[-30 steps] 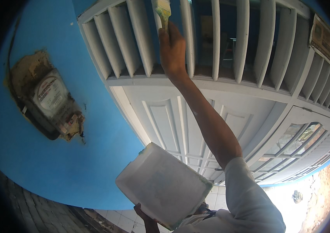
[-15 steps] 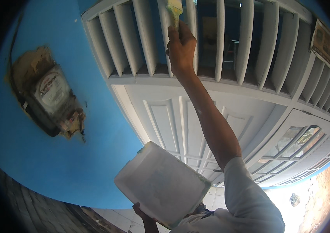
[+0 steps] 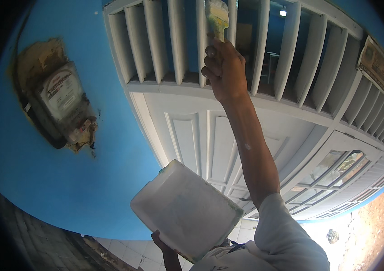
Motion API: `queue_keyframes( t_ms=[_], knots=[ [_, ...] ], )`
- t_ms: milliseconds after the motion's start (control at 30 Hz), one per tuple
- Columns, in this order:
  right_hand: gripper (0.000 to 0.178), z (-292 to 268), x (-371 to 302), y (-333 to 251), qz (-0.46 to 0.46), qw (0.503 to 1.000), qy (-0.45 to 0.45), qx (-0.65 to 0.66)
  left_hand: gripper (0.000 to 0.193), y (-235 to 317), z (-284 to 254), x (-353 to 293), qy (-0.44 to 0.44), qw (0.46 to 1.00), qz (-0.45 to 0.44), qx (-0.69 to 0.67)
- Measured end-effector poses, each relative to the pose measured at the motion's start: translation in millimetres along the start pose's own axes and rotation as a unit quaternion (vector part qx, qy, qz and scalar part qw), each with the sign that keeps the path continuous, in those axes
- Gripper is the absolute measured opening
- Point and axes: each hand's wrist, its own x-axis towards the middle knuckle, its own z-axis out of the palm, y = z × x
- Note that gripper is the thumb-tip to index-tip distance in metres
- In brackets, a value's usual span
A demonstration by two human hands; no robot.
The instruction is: The person paints the white door frame and upper grille using a brush and paint tray. They repeatedly dip the brush into the tray and apply white paint to the vertical bars and horizontal sections of the door frame.
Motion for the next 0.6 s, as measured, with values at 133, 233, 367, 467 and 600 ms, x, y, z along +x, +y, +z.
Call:
queue_keyframes(
  t_ms=[133, 233, 367, 467, 600],
  knots=[
    [0.040, -10.9, 4.6, 4.4, 0.028, 0.999, -0.010, 0.022, 0.079, 2.5, -0.4, 3.5, -0.012, 1.000, -0.003, 0.007],
    [0.036, -0.6, -1.1, 7.9, -0.024, 0.990, 0.044, -0.136, 0.080, 5.1, -1.1, 3.2, -0.004, 1.000, -0.007, 0.008],
    [0.033, 1.2, -14.6, 7.1, -0.128, 0.925, 0.099, -0.343, 0.085, 8.4, 0.6, 2.7, 0.008, 1.000, -0.006, -0.006],
    [0.028, -18.6, 1.7, 1.9, -0.069, 0.932, 0.083, -0.347, 0.084, 8.1, 0.7, 6.0, 0.001, 1.000, -0.026, -0.011],
    [0.024, 0.6, 17.7, 13.5, -0.004, 0.963, 0.107, -0.247, 0.082, 3.4, -12.4, 7.6, -0.002, 1.000, -0.008, -0.006]
  ],
)
